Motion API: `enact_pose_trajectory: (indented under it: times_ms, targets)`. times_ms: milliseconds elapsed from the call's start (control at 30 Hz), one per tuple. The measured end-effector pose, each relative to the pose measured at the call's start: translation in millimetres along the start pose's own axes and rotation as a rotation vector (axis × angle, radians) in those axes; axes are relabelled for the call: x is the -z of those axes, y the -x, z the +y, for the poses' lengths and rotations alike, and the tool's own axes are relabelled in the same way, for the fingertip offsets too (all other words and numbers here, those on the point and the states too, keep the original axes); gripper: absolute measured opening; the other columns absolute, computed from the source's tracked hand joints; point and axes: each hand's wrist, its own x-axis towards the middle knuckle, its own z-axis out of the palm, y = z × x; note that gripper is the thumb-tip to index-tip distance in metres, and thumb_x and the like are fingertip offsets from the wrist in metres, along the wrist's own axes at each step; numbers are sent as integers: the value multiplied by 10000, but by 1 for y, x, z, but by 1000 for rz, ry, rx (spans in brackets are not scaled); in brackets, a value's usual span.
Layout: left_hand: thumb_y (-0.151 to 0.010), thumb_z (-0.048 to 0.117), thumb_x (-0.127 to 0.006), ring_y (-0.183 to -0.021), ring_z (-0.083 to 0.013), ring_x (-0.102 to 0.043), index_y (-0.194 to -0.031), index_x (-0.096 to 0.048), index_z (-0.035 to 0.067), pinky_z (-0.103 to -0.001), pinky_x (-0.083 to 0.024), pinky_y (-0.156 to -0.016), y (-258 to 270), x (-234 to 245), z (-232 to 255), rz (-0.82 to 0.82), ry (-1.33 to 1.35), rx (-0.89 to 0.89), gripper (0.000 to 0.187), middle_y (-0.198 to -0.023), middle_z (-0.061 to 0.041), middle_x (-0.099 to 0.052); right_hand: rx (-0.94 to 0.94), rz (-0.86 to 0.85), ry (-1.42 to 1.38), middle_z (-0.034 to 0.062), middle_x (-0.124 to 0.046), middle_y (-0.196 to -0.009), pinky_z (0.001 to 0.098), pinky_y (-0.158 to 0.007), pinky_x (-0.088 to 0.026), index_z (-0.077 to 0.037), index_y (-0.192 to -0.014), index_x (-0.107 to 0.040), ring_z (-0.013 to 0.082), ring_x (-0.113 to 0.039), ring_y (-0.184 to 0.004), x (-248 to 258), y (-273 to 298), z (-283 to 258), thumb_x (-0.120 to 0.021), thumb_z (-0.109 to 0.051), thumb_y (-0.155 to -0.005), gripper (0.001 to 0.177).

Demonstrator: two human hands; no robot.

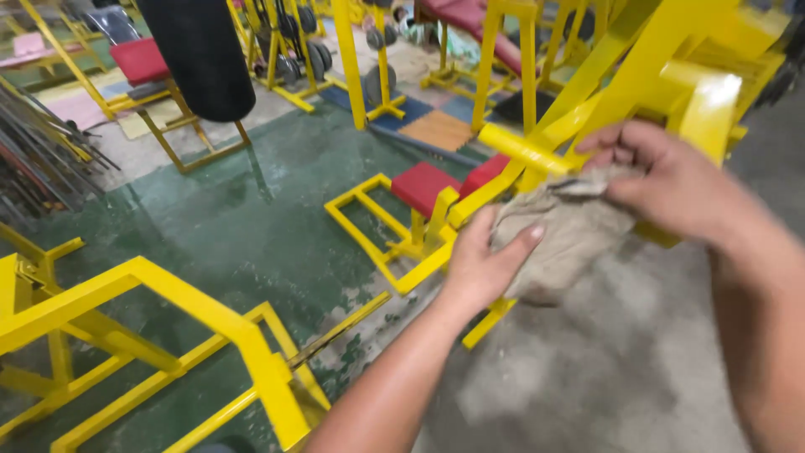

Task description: The recorder is wiping down yellow metal gym equipment and black padded benches using a cleaning cloth.

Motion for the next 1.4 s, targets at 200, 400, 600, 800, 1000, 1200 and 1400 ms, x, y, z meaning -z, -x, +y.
enact_pose_trajectory:
  times_ms: [200,400,600,800,1000,1200,1400]
  targets:
    - [-838,335,-738,-830,-208,-688,-1134,-669,70,-325,-576,-777,-55,-73,-22,171,-69,118,403,-967,-99,-741,-33,48,350,130,-632,-997,338,-711,-474,15,-1305,-611,237,-562,-810,56,-57,28,-846,-86,-794,572]
    - [-887,325,-702,-846,-192,-660,-1130,-675,55,-316,-565,-789,-52,-95,-52,270,-9,202,363,-984,-94,-724,-6,-157,1102,111,-737,-1170,466,-901,-584,-105,-1212,-685,366,-712,-1031,18,-19,13,-727,-527,-808,586]
    - [-851,320,-804,-1282,-434,-528,-1413,-465,38,-485,-498,-1073,-23,-128,-27,801,87,237,714,-1292,-271,-512,18,-241,1256,130,-766,-1038,535,-871,-598,-71,-1190,-667,332,-771,-1027,-11,-36,58,-663,-511,-874,542]
    - [-878,547,-697,-1439,-391,-437,-1597,-232,50,-491,-438,-1148,-42,-157,10,547,358,454,991,-1484,-249,-415,-47,-303,1134,55,-806,-1017,548,-833,-606,-170,-1125,-723,286,-777,-1033,-26,-68,100,-536,-508,-874,461]
    - [-935,557,-668,-1178,-327,-669,-1521,-437,25,-559,-526,-896,-94,-144,-49,450,519,561,824,-1361,-243,-579,-111,-409,1083,158,-794,-1068,555,-897,-582,-70,-1116,-749,341,-752,-1099,-12,-61,77,-631,-456,-870,473]
    - [-923,425,-734,-1258,-417,-616,-1436,-555,45,-569,-504,-993,-101,-153,-42,478,901,551,662,-1392,-231,-607,-97,-602,946,241,-729,-1249,595,-1037,-514,-11,-1170,-719,419,-651,-1257,6,-63,55,-595,-502,-873,587]
    - [-910,496,-745,-1121,-338,-681,-1375,-599,35,-509,-571,-896,-76,-155,-21,538,942,479,671,-1259,-211,-677,275,-189,1130,76,-743,-894,514,-735,-608,-116,-1004,-671,320,-773,-891,-12,-30,67,-486,-249,-937,238]
